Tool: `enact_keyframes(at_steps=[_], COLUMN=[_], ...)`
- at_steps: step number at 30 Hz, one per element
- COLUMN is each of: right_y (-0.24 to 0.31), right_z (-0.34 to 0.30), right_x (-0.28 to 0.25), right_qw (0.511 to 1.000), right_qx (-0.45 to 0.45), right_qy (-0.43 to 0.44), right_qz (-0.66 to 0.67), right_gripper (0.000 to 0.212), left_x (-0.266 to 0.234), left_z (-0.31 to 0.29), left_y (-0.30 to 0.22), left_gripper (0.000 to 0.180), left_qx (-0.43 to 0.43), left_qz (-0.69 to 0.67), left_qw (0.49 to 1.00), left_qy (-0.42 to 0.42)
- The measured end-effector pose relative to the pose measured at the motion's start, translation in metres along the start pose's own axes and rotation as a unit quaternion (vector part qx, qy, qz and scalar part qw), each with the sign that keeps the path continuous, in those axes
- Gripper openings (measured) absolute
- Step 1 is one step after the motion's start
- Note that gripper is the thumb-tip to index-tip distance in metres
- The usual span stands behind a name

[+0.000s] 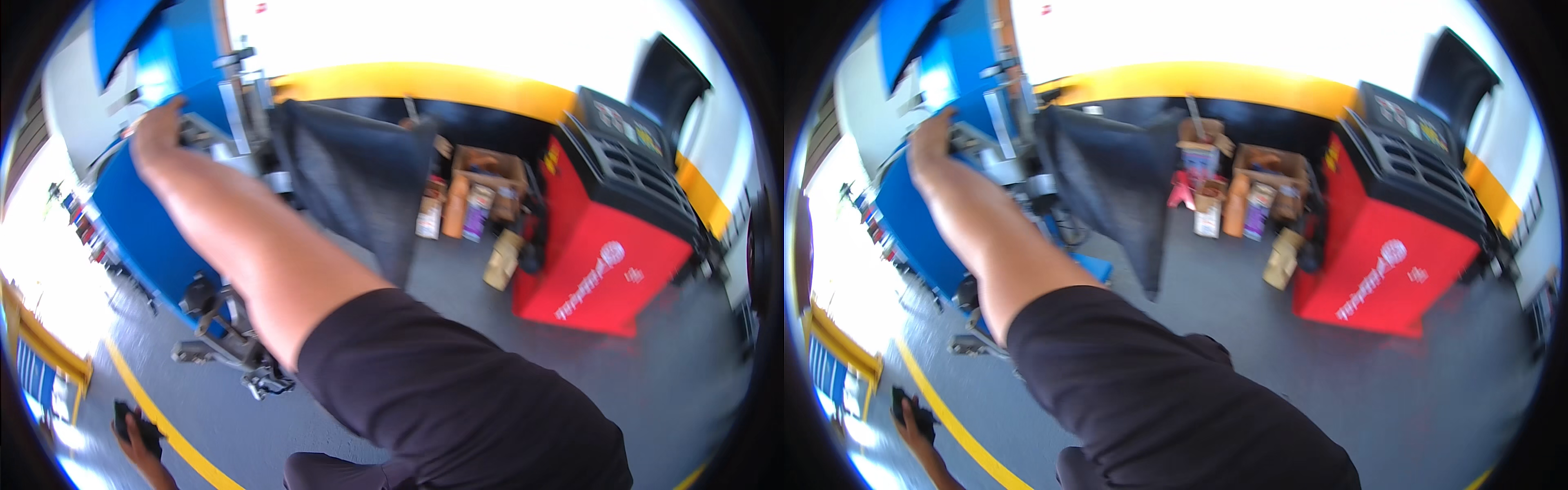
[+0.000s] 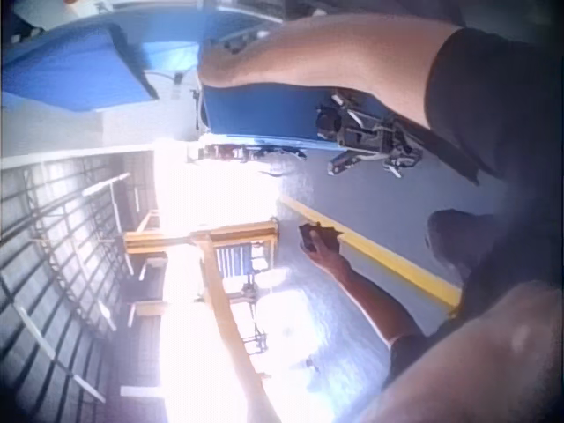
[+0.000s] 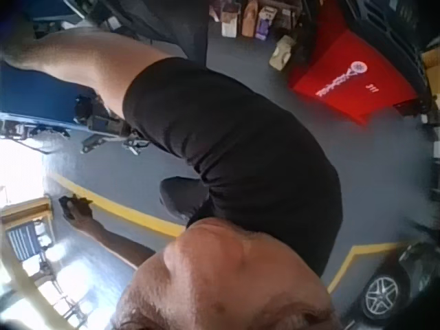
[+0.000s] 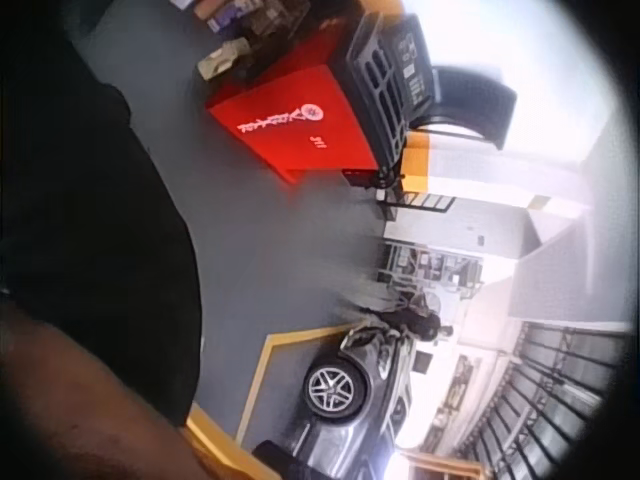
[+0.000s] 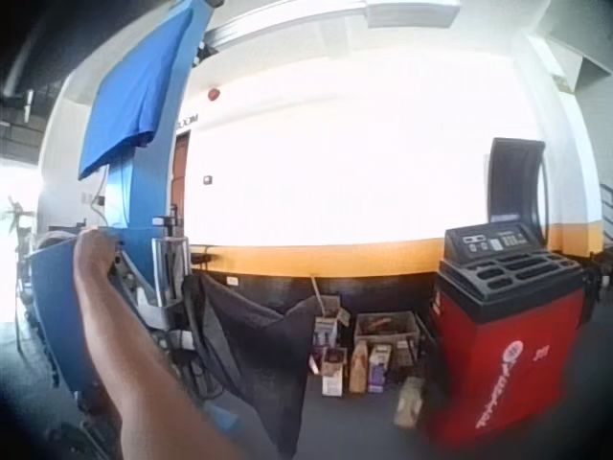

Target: The person wipes and cleans a blue wheel alignment machine using a green cloth, focusing on the metal arms and joints. They then move to a red and black tire balancing machine and wipe its control panel and spindle.

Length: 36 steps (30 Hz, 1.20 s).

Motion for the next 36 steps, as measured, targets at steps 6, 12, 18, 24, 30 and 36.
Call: enact_keyframes(at_steps=[6, 12, 18, 24, 30, 36], right_y=[-0.055, -0.087, -0.063, 0.001, -0.016, -0.106], right_z=[-0.022, -0.051, -0.214, -0.366, -0.431, -0.385], right_x=[-0.018, -0.028, -0.050, 0.008, 0.043, 0.080], right_qw=[0.971, 0.951, 0.763, 0.544, 0.669, 0.589], right_qx=[-0.075, -0.072, -0.177, -0.159, -0.074, 0.157], right_qy=[-0.027, -0.076, -0.068, 0.302, 0.397, 0.268], right_qz=[0.224, 0.289, 0.617, 0.766, 0.624, 0.746], right_gripper=[0.042, 0.031, 0.024, 0.064, 0.055, 0.042], left_x=[0.058, 0.128, 0.145, 0.169, 0.201, 0.187], left_z=[-0.012, -0.025, -0.047, -0.098, -0.158, -0.190], left_y=[-0.029, -0.083, -0.107, -0.133, -0.103, -0.145], left_gripper=[0.069, 0.056, 0.063, 0.044, 0.041, 0.045], left_qx=[-0.038, 0.014, -0.072, 0.110, -0.109, 0.001], left_qz=[-0.028, -0.052, -0.013, 0.148, 0.003, -0.009], left_qw=[0.995, 0.974, 0.993, 0.967, 0.927, 0.855], left_qy=[0.083, 0.220, 0.088, 0.175, 0.360, 0.518])
Point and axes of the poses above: each hand's wrist, its own z-axis towards the middle knuckle, its own x-axis out of the palm, y = z × x, the point moved 7 cm from there along z, towards the middle knuckle, and after that the axes turned 5 degrees about z, right-handed, at the moved point
